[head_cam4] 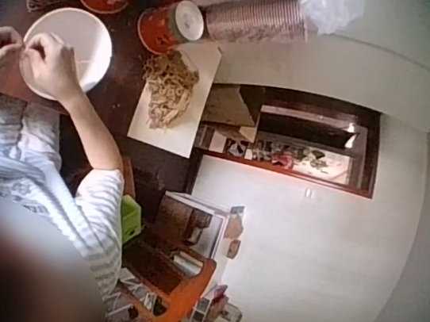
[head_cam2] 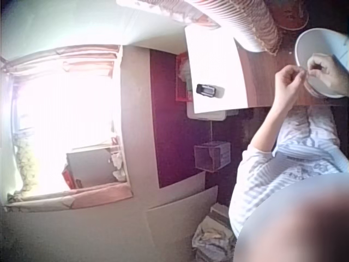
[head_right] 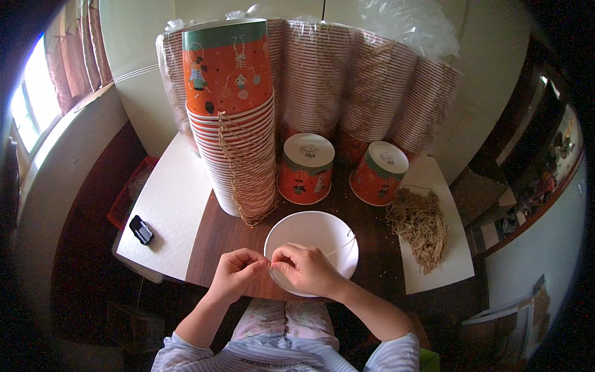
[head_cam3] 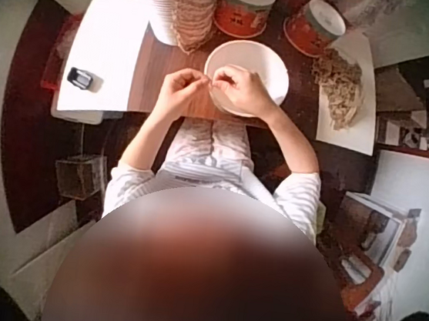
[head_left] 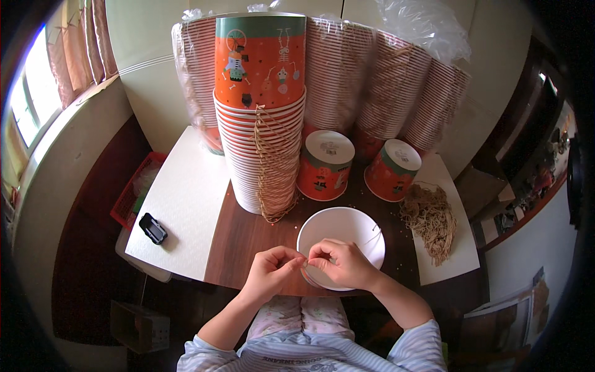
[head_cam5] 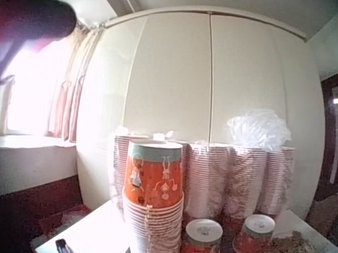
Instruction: Threading string handles through pre-punched holes in decorative paper bowls and stacking them.
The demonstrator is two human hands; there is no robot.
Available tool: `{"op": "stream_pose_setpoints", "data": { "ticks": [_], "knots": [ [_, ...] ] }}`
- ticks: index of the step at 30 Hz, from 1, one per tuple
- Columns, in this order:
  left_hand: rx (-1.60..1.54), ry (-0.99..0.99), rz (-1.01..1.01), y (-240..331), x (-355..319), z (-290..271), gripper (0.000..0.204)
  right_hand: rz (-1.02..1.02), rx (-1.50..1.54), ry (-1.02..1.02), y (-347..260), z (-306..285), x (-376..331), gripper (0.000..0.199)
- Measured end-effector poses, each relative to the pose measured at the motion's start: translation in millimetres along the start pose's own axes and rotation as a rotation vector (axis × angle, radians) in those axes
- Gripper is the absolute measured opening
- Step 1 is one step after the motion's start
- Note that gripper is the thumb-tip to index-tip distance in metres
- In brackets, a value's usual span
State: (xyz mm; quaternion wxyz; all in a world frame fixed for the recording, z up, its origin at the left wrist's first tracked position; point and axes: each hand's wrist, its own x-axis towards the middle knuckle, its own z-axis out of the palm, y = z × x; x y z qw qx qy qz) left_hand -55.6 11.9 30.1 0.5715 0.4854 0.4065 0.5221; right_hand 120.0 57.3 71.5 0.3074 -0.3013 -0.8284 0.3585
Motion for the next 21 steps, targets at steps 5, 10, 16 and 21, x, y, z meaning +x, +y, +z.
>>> {"op": "stream_pose_setpoints", "data": {
  "ticks": [5, 10, 16, 21],
  "knots": [
    [0.034, 0.048, 0.040, 0.0, 0.1, 0.2, 0.011, 0.002, -0.017, -0.010, 0.3, 0.6, 0.1, 0.007],
    [-0.019, 0.049, 0.063, -0.3, 0.4, -4.3, 0.010, 0.019, -0.004, -0.032, 0.0, 0.6, 0.5, 0.009],
    [-0.133, 0.006, 0.012, 3.8, -0.7, -4.5, 0.008, 0.005, -0.019, -0.032, 1.5, 1.1, 0.1, 0.007],
    [-0.094, -0.095, -0.064, 8.4, -0.8, -5.9, 0.009, -0.010, -0.008, -0.012, 1.5, 1.0, -0.3, 0.007]
  ]
}}
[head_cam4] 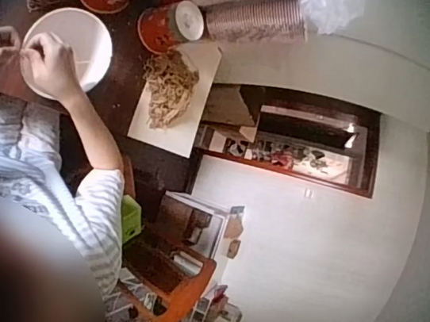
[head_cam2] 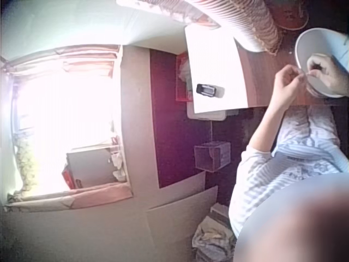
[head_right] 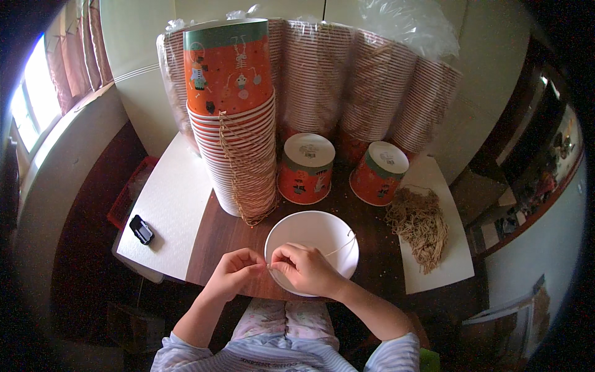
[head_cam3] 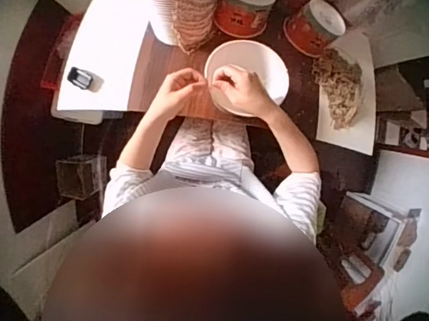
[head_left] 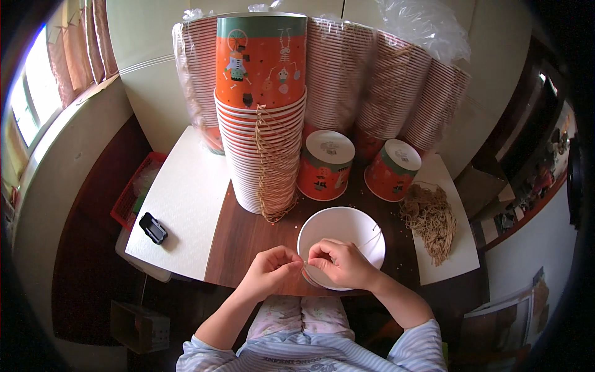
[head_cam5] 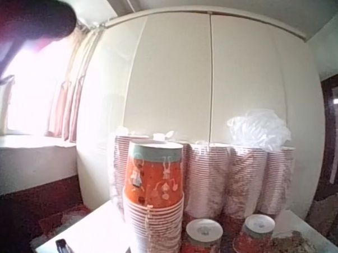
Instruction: Threading string handles through pre-punched holes in decorative paper bowls and stacking them.
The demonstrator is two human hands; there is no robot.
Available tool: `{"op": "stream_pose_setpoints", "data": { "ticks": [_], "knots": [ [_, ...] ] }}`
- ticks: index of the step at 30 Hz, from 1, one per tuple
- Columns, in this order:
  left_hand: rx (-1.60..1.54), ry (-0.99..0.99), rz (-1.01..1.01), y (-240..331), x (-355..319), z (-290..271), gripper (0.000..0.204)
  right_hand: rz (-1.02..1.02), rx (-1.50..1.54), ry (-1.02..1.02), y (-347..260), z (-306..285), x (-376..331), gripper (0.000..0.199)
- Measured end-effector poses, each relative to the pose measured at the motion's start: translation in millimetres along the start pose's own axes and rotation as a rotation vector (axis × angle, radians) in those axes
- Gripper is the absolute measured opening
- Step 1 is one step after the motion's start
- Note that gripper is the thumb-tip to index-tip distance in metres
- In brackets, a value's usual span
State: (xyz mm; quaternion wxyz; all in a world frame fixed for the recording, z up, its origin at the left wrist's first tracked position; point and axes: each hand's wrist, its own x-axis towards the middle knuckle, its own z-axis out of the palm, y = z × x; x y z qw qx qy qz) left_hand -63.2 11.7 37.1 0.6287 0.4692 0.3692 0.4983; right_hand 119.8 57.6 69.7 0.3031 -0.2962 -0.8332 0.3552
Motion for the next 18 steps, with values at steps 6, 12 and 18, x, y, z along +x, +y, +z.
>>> {"op": "stream_pose_setpoints", "data": {
  "ticks": [6, 12, 18],
  "knots": [
    [0.117, 0.006, 0.001, -3.2, 0.3, 0.4, 0.011, -0.007, 0.013, -0.002, -4.0, -1.1, 1.4, 0.007],
    [0.405, 0.101, 0.163, -2.7, -1.7, 4.6, 0.012, -0.015, 0.043, -0.003, -2.8, -0.5, 0.6, 0.006],
    [0.515, 0.171, 0.309, -5.7, -0.3, 5.2, 0.013, -0.023, 0.062, 0.014, -3.4, -1.0, 0.8, 0.006]
  ]
}}
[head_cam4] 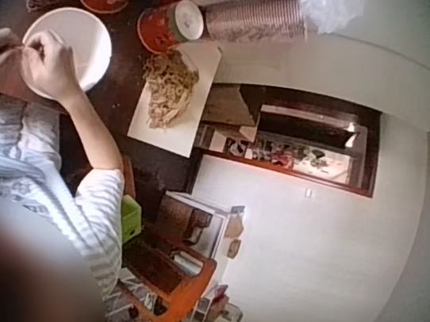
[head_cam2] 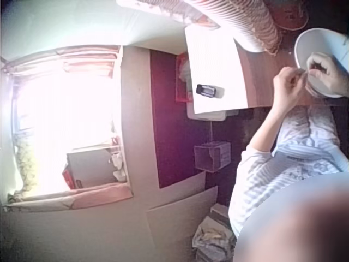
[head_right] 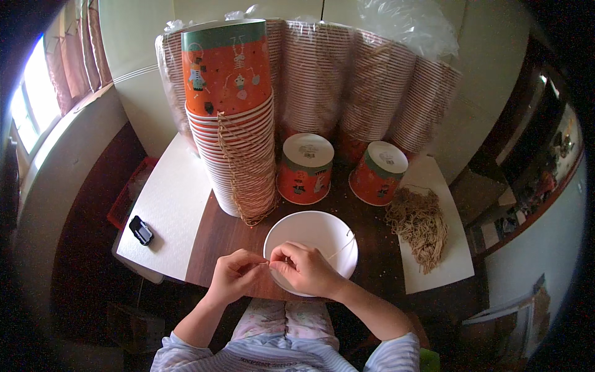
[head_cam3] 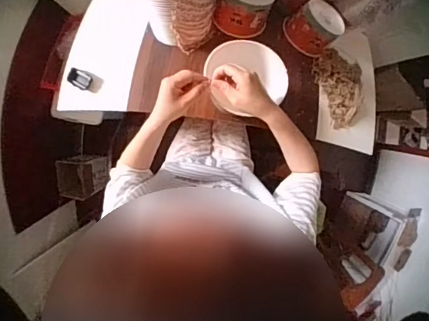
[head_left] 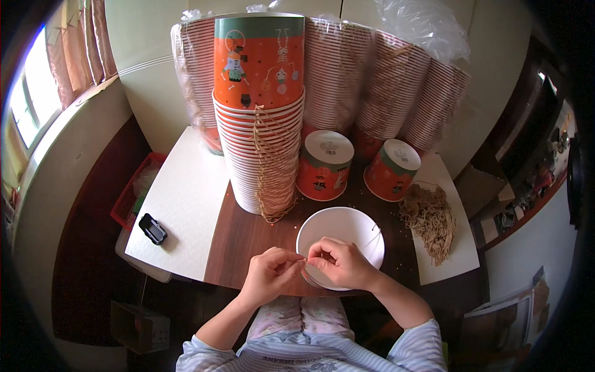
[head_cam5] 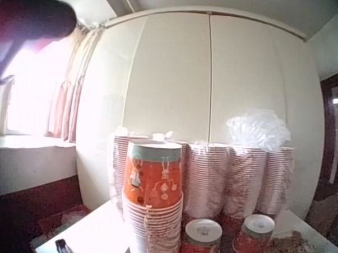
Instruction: Threading string handles through pre-punched holes in decorative paper bowls and stacking them.
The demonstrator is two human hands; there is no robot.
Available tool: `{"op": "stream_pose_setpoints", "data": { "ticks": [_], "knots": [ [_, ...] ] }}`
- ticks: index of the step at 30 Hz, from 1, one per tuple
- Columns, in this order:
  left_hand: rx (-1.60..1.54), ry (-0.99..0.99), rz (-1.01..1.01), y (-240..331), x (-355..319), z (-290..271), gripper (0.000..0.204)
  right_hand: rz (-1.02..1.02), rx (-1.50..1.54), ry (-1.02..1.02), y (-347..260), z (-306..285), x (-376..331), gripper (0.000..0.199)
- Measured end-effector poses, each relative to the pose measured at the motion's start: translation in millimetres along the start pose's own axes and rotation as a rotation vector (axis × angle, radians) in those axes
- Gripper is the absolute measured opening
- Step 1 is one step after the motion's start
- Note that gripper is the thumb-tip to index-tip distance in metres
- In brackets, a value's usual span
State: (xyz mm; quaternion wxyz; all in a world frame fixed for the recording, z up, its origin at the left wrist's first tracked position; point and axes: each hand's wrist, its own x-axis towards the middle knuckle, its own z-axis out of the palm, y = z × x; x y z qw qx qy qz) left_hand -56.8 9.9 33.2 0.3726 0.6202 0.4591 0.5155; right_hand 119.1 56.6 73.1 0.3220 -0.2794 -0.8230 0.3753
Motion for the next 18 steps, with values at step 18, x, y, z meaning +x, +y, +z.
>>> {"op": "stream_pose_setpoints", "data": {
  "ticks": [18],
  "knots": [
    [-0.141, -0.024, -0.087, 3.5, -3.5, 1.8, 0.011, 0.008, -0.015, -0.009, 1.4, 1.0, -0.8, 0.007]
  ]
}}
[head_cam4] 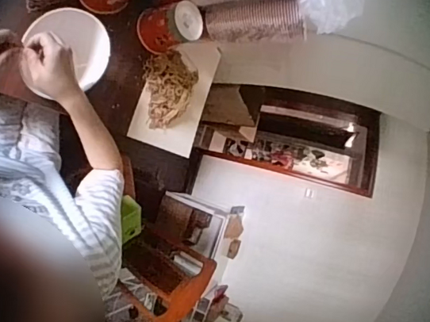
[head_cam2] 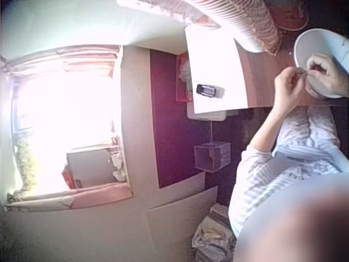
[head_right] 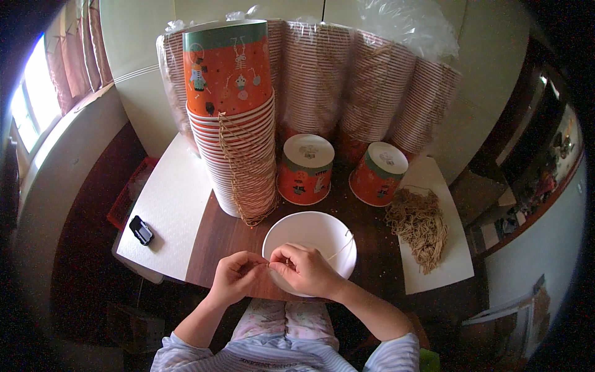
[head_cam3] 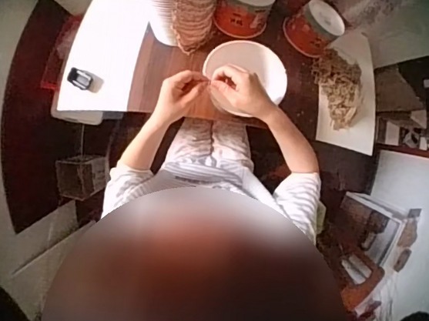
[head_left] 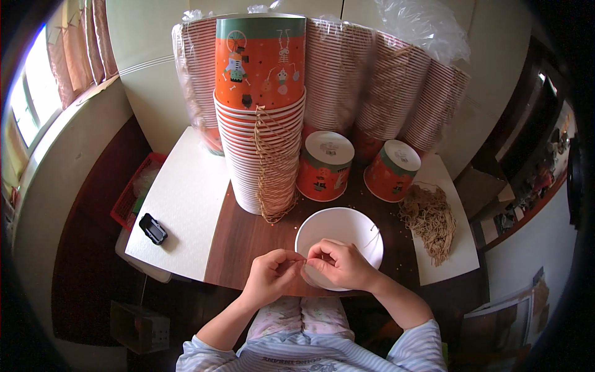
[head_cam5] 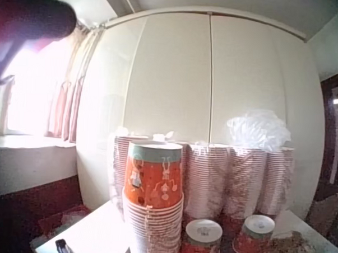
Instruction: Threading string handles through pre-punched holes in decorative paper bowls and stacking them.
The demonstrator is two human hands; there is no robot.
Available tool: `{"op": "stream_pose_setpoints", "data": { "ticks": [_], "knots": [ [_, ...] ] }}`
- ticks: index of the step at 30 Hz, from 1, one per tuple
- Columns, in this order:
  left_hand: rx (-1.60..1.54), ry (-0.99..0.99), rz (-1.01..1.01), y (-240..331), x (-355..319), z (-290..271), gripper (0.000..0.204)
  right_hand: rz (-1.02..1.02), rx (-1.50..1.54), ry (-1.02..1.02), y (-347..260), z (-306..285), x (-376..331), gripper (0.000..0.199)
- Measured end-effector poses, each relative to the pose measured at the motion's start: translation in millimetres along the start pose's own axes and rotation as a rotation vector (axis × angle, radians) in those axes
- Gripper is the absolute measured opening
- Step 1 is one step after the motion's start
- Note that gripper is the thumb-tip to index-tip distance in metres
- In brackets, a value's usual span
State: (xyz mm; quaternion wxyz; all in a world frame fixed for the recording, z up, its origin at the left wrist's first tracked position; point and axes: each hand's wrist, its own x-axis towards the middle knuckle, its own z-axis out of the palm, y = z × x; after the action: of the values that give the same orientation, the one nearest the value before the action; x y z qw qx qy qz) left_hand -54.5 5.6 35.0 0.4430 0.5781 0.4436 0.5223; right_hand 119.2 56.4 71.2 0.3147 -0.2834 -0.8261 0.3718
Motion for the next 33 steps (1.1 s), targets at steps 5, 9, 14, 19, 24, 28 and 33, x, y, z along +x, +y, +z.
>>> {"op": "stream_pose_setpoints", "data": {
  "ticks": [5, 9, 14, 19, 24, 28, 33],
  "knots": [
    [0.021, -0.008, -0.008, 2.7, 0.6, 0.2, 0.010, 0.002, 0.002, 0.002, 1.7, 0.2, -0.4, 0.008],
    [0.014, 0.001, 0.009, -2.3, 0.3, -0.3, 0.010, -0.005, -0.020, 0.001, 0.7, 0.0, -0.2, 0.008],
    [0.045, -0.008, 0.036, -1.2, 1.3, -1.3, 0.010, -0.003, -0.044, -0.010, -0.6, -0.7, -0.8, 0.007],
    [0.026, 0.012, 0.032, -5.9, -0.3, 0.0, 0.010, 0.003, -0.032, -0.060, -2.5, -2.1, 0.2, 0.007],
    [0.111, 0.040, 0.074, -2.2, -0.6, 1.8, 0.011, -0.019, -0.002, -0.078, 1.5, -2.9, 0.9, 0.007],
    [0.232, 0.081, 0.115, 3.3, -2.2, 5.6, 0.009, -0.014, 0.040, -0.107, 2.4, -2.3, -0.5, 0.006],
    [0.307, 0.100, 0.149, 5.2, -2.8, 5.6, 0.012, 0.052, 0.102, -0.142, 4.3, -3.1, -0.6, 0.007]
  ]
}}
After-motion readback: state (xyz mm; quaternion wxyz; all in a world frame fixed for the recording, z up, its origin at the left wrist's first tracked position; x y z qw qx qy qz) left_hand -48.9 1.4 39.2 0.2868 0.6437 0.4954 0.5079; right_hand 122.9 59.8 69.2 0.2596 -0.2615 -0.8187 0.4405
